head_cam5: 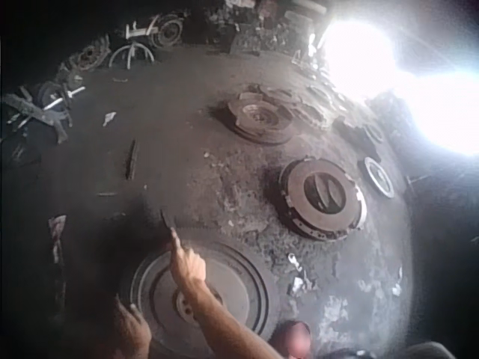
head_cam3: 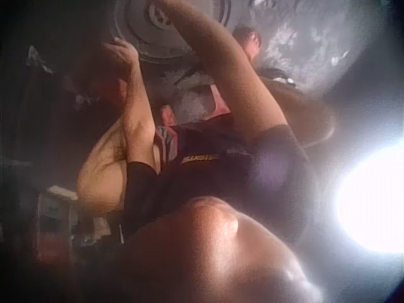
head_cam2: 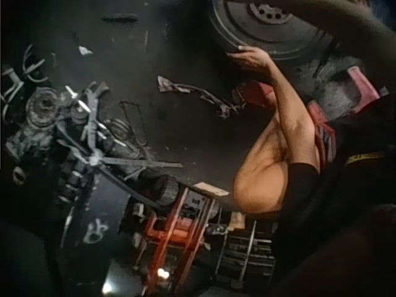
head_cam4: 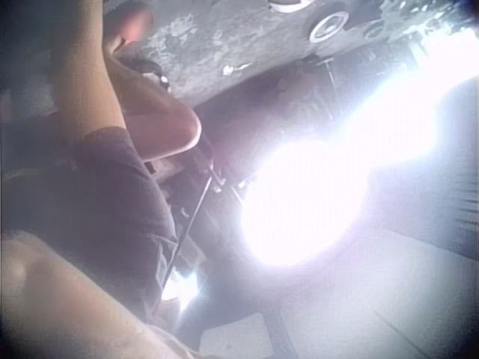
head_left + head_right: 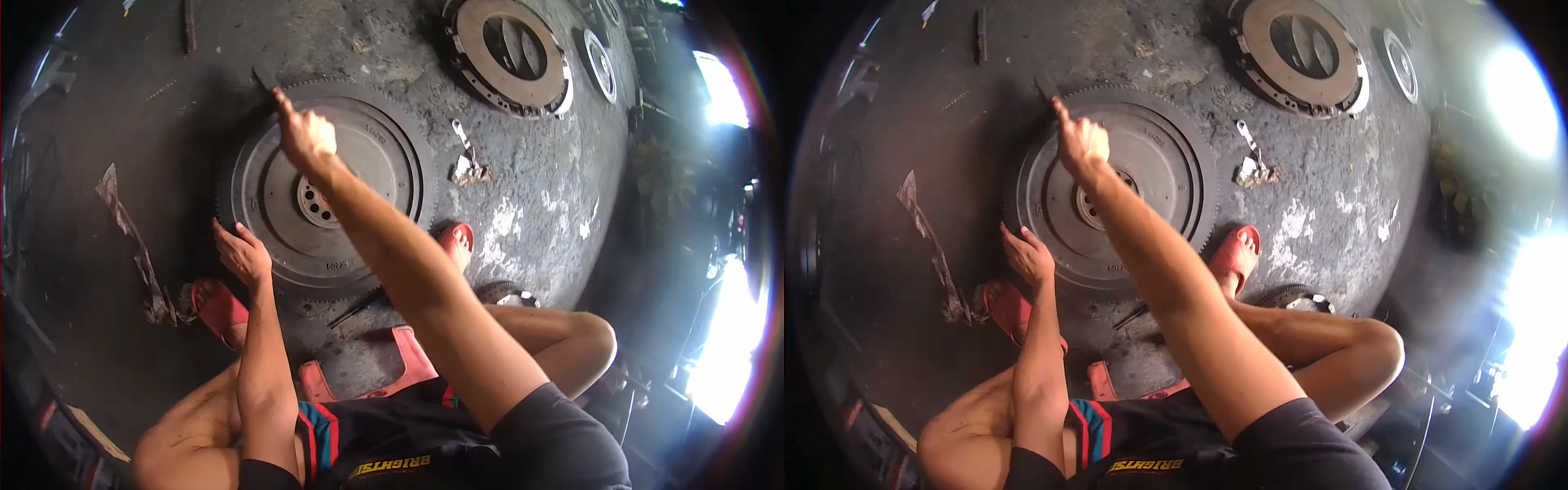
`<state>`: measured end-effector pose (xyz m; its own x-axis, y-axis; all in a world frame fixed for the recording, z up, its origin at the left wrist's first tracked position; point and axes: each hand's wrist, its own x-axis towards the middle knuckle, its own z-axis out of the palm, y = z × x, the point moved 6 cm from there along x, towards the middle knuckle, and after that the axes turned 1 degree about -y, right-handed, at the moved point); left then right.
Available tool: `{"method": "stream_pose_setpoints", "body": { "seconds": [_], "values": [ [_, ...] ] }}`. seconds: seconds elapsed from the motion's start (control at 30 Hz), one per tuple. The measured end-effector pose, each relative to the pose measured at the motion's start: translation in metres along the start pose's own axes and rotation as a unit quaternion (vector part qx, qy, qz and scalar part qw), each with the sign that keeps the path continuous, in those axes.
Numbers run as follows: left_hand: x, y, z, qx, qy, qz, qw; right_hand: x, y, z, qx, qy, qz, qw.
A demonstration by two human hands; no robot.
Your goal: Cleaning a metal flywheel with a brush and a cloth.
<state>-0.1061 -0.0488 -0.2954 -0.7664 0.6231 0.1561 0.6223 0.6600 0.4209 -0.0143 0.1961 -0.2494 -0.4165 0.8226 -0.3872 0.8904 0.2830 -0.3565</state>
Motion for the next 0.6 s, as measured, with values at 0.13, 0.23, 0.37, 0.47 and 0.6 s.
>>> {"method": "stream_pose_setpoints", "body": {
  "seconds": [0.13, 0.23, 0.37, 0.47, 0.6],
  "values": [
    [0.008, 0.006, -0.004, 0.024, -0.041, -0.041, 0.998, -0.023, 0.099, -0.050, -0.002, 0.124, 0.070, 0.990],
    [0.005, 0.006, 0.001, 0.026, -0.050, -0.042, 0.998, -0.084, 0.173, -0.046, 0.043, 0.198, 0.096, 0.975],
    [0.006, 0.000, 0.001, 0.032, -0.036, -0.028, 0.998, -0.146, 0.208, -0.026, 0.107, 0.216, 0.214, 0.946],
    [0.003, 0.006, 0.000, 0.033, -0.046, -0.026, 0.998, -0.118, 0.192, -0.025, 0.111, 0.270, 0.212, 0.933],
    [-0.005, 0.004, 0.013, 0.025, -0.051, -0.022, 0.998, -0.037, 0.118, -0.023, 0.075, 0.193, 0.090, 0.974]
  ]
}}
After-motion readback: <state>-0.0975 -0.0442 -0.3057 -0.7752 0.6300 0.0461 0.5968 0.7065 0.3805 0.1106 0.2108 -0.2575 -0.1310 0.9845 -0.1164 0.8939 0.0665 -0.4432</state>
